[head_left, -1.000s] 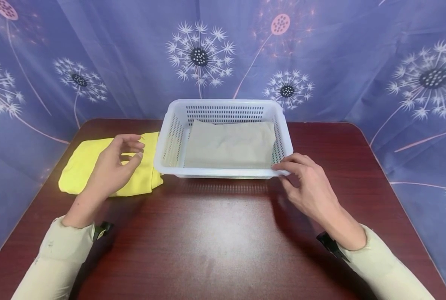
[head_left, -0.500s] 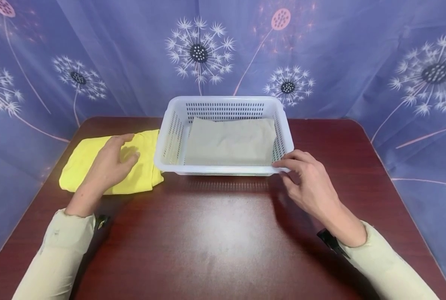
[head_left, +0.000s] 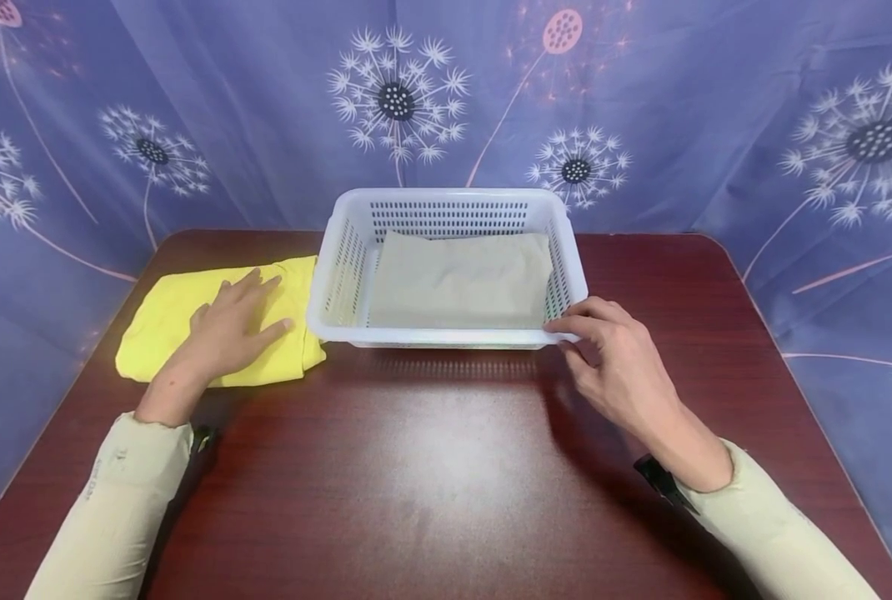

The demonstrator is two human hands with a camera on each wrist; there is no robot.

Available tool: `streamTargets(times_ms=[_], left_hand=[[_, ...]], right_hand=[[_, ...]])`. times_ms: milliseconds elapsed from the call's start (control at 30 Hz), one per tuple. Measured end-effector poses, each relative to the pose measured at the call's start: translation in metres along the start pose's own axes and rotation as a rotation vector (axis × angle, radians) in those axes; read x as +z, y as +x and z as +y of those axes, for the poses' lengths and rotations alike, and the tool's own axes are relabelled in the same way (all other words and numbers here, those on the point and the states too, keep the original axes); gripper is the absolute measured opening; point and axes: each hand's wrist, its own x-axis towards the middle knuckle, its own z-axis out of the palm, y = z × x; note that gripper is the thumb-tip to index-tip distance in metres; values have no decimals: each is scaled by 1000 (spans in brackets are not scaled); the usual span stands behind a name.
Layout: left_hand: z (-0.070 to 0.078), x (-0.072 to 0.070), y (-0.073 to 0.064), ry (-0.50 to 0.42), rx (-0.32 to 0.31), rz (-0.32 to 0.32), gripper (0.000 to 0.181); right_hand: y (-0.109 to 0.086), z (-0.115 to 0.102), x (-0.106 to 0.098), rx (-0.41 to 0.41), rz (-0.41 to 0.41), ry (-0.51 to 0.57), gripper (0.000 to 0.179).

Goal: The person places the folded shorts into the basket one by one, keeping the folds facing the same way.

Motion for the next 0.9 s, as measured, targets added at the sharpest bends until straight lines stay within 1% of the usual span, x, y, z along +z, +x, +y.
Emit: streamTargets(times_ms=[100, 233, 333, 500, 667, 900], left_hand=[[-2, 1, -1, 9, -35, -67, 83], [-3, 1, -3, -2, -86, -105, 86], [-2, 0, -4, 6, -110, -120, 87], [1, -1, -5, 26, -147, -111, 94], [1, -3, -7, 36, -180, -104, 100], [-1, -2, -5, 40, -178, -110, 100]], right_hand=[[0, 0, 1, -2, 1, -3, 37], [0, -1, 1, -4, 2, -9, 36], [0, -1, 1, 0, 1, -12, 36], [-1, -1, 1, 4, -1, -12, 36], [-1, -1, 2, -1, -4, -12, 36], [0, -2, 1, -4, -4, -23, 35]])
